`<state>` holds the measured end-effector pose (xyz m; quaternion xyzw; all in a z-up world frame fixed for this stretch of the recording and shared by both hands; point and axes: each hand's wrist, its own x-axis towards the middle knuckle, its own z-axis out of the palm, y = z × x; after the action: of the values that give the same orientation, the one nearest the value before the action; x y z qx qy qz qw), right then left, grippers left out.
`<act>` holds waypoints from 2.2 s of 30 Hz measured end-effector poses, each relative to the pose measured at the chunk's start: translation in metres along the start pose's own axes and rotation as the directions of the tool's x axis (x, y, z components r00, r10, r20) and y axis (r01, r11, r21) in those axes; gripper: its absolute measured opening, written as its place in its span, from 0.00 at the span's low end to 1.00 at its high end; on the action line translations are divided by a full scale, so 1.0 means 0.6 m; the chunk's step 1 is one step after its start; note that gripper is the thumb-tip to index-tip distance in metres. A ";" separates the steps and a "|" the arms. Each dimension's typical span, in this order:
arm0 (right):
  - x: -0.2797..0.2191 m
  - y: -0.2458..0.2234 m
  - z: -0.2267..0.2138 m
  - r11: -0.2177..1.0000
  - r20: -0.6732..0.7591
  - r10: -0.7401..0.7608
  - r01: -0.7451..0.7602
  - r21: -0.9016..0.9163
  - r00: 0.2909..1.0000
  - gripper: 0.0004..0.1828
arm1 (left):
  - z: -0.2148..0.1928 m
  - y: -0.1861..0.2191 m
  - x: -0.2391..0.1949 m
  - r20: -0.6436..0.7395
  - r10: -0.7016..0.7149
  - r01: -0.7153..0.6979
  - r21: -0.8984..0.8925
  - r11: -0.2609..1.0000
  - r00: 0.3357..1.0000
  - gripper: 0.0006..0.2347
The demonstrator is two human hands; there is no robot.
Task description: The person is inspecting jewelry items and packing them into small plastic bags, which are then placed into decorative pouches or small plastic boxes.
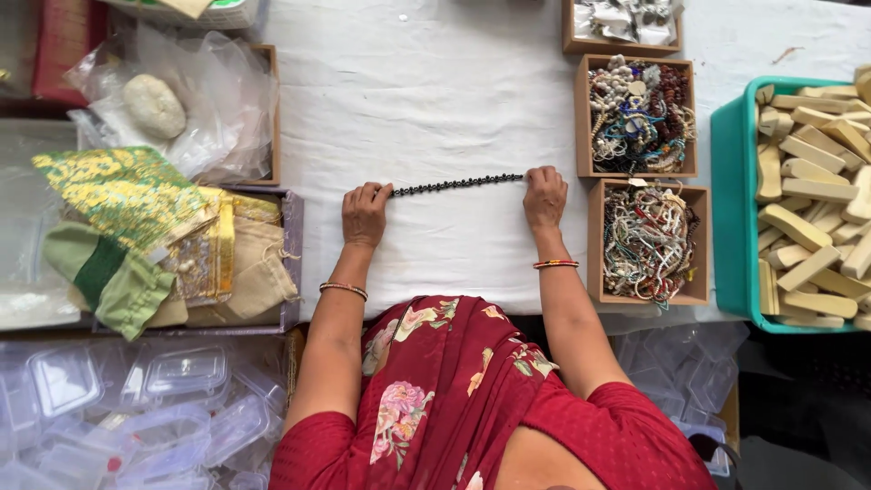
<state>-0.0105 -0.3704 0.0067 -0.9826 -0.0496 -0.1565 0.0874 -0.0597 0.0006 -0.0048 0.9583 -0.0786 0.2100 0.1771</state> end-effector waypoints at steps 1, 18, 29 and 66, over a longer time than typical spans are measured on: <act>-0.004 -0.011 0.002 1.000 -0.095 0.019 -0.018 0.011 0.995 0.14 | -0.002 0.001 -0.002 0.013 -0.031 0.031 -0.015 0.999 0.999 0.09; 0.045 -0.147 0.017 0.652 0.611 -0.326 -0.296 0.698 0.722 0.15 | -0.082 0.038 0.076 0.028 0.146 -0.135 -0.249 0.959 0.989 0.05; 0.052 0.005 -0.063 0.452 0.832 -0.149 -0.711 0.538 0.535 0.10 | -0.043 -0.008 0.008 0.536 -0.176 0.492 -0.530 0.691 0.825 0.06; 0.000 -0.007 -0.008 1.000 0.532 0.021 -0.010 -0.024 0.846 0.43 | 0.015 0.000 -0.007 0.526 -0.066 0.021 0.090 0.996 0.848 0.34</act>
<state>-0.0126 -0.3673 0.0116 -0.9886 -0.0622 0.1221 0.0617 -0.0602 -0.0027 -0.0144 0.9870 -0.0939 -0.0624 0.1144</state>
